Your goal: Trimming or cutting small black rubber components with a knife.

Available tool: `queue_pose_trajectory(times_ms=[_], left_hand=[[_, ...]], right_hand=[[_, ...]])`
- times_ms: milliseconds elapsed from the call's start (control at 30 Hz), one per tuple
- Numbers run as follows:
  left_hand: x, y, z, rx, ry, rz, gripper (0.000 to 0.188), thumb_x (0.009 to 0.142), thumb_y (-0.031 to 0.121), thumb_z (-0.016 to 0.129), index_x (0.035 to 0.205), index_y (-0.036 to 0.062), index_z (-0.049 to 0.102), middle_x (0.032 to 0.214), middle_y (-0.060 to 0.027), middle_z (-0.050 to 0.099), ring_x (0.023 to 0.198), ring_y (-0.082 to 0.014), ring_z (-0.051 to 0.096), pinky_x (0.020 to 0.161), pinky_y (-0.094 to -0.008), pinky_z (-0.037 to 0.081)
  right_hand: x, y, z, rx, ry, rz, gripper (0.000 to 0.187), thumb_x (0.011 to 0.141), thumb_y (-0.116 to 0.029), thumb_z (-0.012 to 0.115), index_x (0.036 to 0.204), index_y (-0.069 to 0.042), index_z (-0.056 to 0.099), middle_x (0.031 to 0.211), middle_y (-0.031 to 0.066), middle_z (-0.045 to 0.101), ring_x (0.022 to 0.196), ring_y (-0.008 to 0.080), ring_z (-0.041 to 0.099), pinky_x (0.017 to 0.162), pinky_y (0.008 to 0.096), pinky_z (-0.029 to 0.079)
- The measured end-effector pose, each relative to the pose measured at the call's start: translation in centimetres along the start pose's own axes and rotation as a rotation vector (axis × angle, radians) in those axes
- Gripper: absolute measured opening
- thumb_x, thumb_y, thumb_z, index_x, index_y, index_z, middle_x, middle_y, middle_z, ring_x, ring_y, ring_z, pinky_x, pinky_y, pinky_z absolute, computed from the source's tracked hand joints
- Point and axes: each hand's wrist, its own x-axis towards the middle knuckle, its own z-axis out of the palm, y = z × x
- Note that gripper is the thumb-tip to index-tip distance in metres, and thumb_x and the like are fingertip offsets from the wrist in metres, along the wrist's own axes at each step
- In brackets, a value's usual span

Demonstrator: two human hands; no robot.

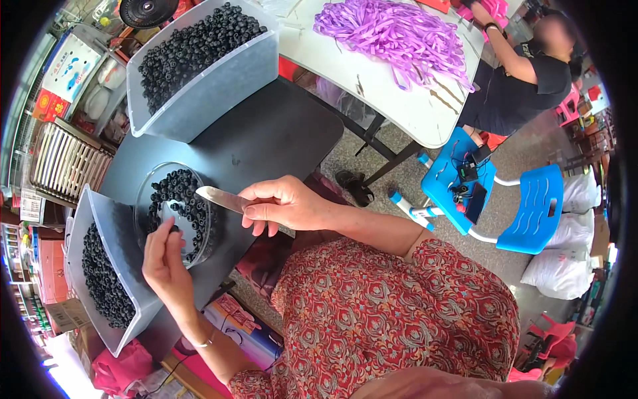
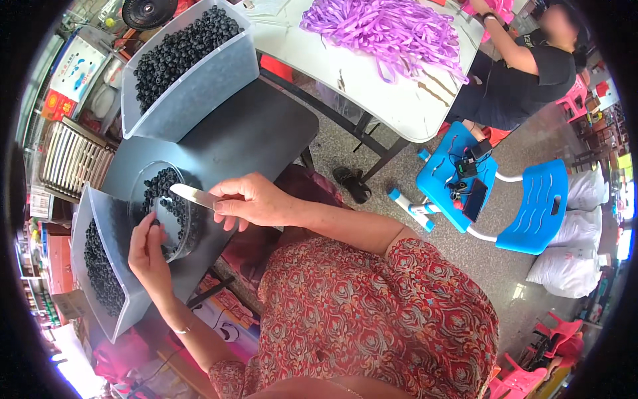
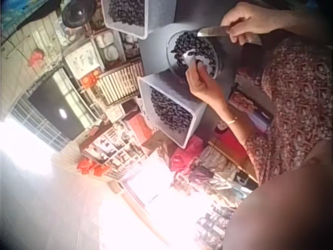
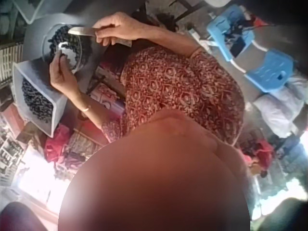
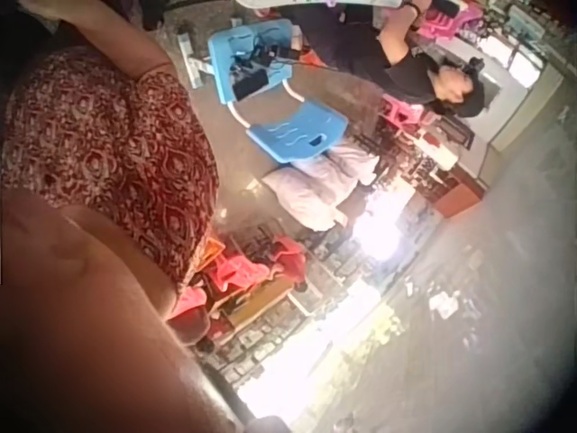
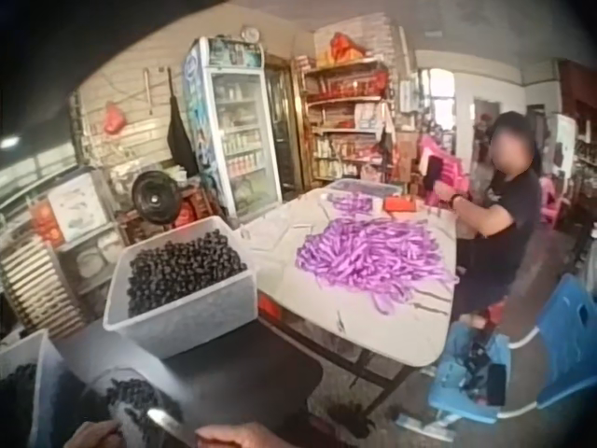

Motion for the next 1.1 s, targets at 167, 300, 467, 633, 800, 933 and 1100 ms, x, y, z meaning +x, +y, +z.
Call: queue_pose_trajectory(times_ms=[167,300,467,633,800,933,1100], left_hand=[[-3.4,2.4,3.0,-0.508,-0.061,-0.128,0.021,0.087,-0.001,0.057,0.107,-0.0011,0.064,0.095,-0.0059,0.063,0.074,-0.0099,0.058,0.068,-0.0217,0.048],[-4.9,2.9,5.6,-0.735,-0.033,-0.151,0.019,0.090,0.003,0.055,0.108,-0.0028,0.061,0.089,-0.0064,0.063,0.071,-0.0103,0.057,0.067,-0.0219,0.048],[-5.4,3.3,7.1,-0.905,0.098,-0.219,0.017,0.092,0.006,0.055,0.105,-0.0028,0.059,0.085,-0.0061,0.063,0.068,-0.0109,0.056,0.066,-0.0231,0.048],[-6.3,3.0,7.5,-0.954,0.008,-0.234,0.017,0.091,0.005,0.055,0.106,-0.0027,0.059,0.085,-0.0059,0.063,0.067,-0.0113,0.056,0.065,-0.0236,0.048],[-6.7,2.4,7.3,-0.974,-0.087,-0.261,0.019,0.088,0.001,0.057,0.107,-0.0027,0.059,0.086,-0.0068,0.063,0.069,-0.0123,0.057,0.066,-0.0243,0.049],[-7.1,1.0,7.2,-1.027,-0.081,-0.283,0.023,0.085,-0.002,0.060,0.108,-0.0003,0.060,0.088,-0.0082,0.065,0.072,-0.0136,0.059,0.068,-0.0258,0.050],[-7.1,0.8,7.2,-1.044,-0.063,-0.336,0.024,0.085,-0.001,0.061,0.109,0.0024,0.062,0.087,-0.0079,0.066,0.071,-0.0138,0.059,0.068,-0.0266,0.053]], right_hand=[[-0.9,-0.5,1.3,-0.103,0.035,-0.159,0.023,0.090,-0.006,0.057,0.111,0.001,0.059,0.093,0.0076,0.062,0.077,0.0116,0.064,0.055,0.0227,0.052],[-2.1,-1.9,2.1,-0.158,0.059,-0.314,0.022,0.087,0.001,0.058,0.108,0.003,0.060,0.099,0.0078,0.059,0.080,0.0136,0.063,0.057,0.0228,0.052],[-2.3,-0.8,2.4,-0.368,0.098,-0.520,0.021,0.085,0.006,0.057,0.106,0.002,0.060,0.101,0.0083,0.058,0.077,0.0131,0.062,0.059,0.0233,0.052],[-3.0,-0.6,2.6,-0.319,0.123,-0.473,0.021,0.084,0.007,0.058,0.104,0.003,0.060,0.101,0.0088,0.058,0.074,0.0128,0.062,0.060,0.0242,0.051],[-3.2,-0.5,2.9,-0.242,0.170,-0.447,0.019,0.077,0.003,0.065,0.096,0.002,0.064,0.087,0.0111,0.061,0.068,0.0179,0.064,0.058,0.0283,0.051],[-3.2,0.1,2.5,-0.298,0.099,-0.433,0.018,0.084,0.004,0.060,0.102,0.004,0.061,0.100,0.0089,0.058,0.076,0.0124,0.063,0.058,0.0234,0.053],[-2.9,0.1,2.2,-0.214,0.027,-0.311,0.019,0.084,0.001,0.061,0.103,0.004,0.061,0.102,0.0087,0.059,0.077,0.0141,0.063,0.058,0.0243,0.055]])
